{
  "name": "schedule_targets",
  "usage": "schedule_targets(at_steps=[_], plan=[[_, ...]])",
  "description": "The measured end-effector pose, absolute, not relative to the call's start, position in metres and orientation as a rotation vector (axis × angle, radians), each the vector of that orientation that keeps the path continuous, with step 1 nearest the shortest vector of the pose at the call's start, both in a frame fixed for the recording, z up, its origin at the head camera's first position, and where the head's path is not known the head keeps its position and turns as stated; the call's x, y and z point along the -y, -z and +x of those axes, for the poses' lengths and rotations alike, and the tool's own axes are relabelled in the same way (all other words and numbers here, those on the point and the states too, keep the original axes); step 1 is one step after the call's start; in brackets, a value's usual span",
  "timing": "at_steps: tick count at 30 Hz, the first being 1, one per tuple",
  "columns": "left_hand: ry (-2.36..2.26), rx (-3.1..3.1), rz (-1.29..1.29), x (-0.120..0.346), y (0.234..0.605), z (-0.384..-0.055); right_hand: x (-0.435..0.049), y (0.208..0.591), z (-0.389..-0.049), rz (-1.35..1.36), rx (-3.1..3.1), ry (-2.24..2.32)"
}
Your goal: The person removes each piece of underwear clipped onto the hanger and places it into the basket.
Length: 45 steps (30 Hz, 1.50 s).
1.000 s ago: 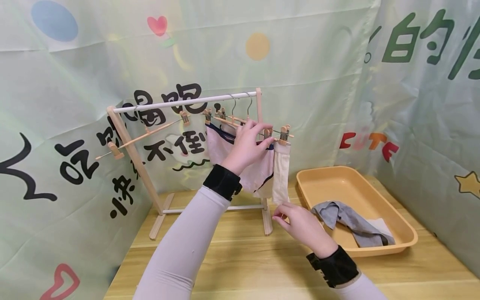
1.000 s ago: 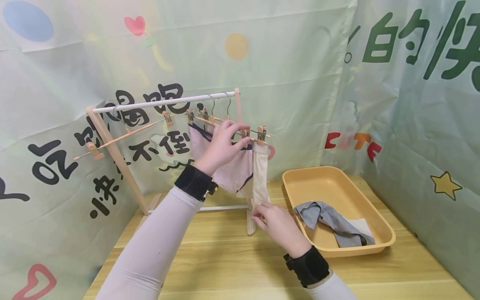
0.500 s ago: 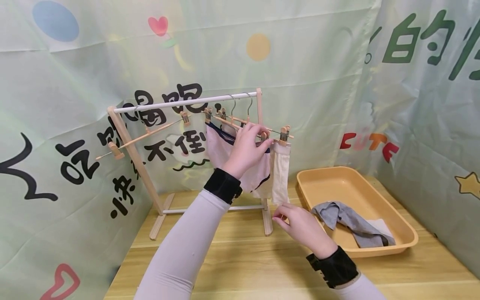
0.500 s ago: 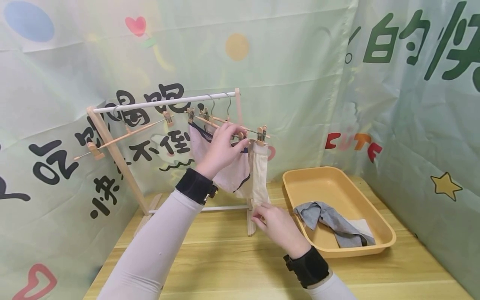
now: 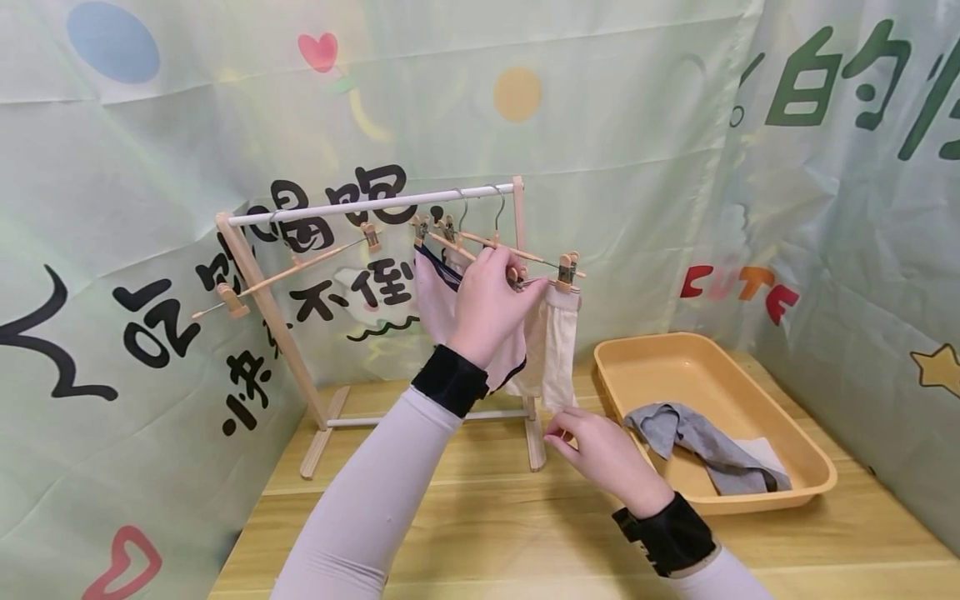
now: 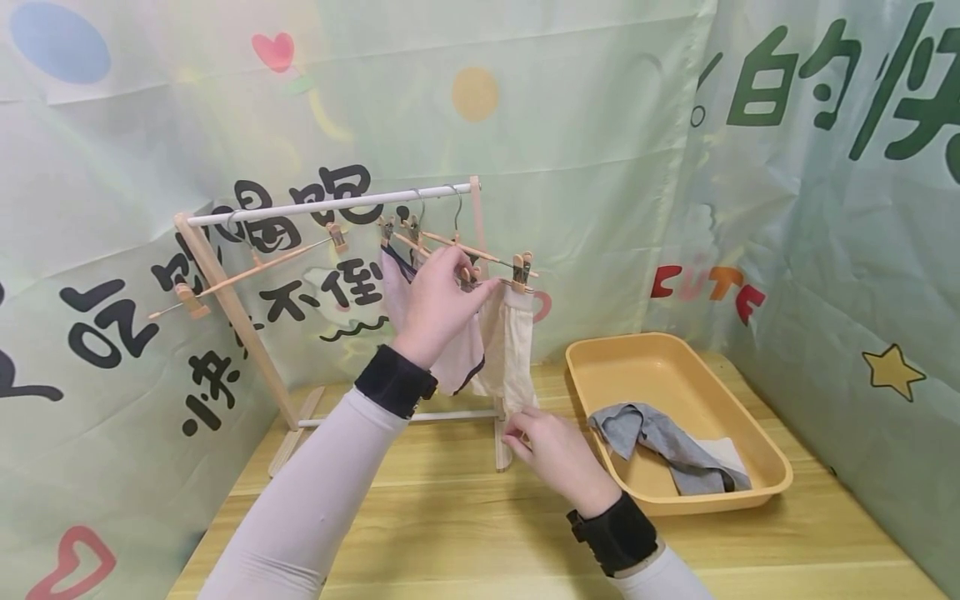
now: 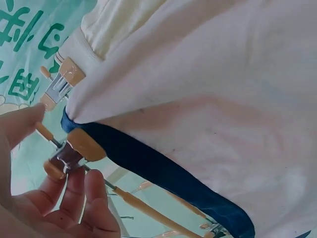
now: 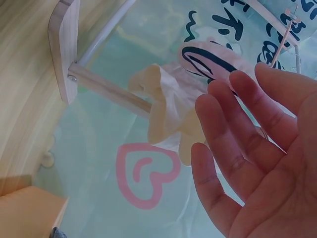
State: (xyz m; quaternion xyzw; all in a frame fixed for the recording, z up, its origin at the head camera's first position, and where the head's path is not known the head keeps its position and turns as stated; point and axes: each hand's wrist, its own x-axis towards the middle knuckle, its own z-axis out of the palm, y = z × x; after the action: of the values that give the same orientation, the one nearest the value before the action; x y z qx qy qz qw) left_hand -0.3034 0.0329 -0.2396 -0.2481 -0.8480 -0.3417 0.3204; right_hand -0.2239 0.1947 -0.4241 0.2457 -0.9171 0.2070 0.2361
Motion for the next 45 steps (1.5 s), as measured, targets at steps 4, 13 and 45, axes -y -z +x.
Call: schedule_targets(at_steps=[4, 13, 45], plan=[[0.886, 2.236, -0.616, -0.032, 0.240, -0.300, -0.194, 0.425, -0.224, 0.672, 2.515, -0.571], [0.814, 2.184, -0.600, -0.030, 0.247, -0.295, -0.193, 0.424, -0.224, 0.683, 2.525, -0.594], [0.891, 1.865, -0.357, 0.020, 0.265, -0.291, -0.190, 0.425, -0.222, 0.708, 2.508, -0.600]])
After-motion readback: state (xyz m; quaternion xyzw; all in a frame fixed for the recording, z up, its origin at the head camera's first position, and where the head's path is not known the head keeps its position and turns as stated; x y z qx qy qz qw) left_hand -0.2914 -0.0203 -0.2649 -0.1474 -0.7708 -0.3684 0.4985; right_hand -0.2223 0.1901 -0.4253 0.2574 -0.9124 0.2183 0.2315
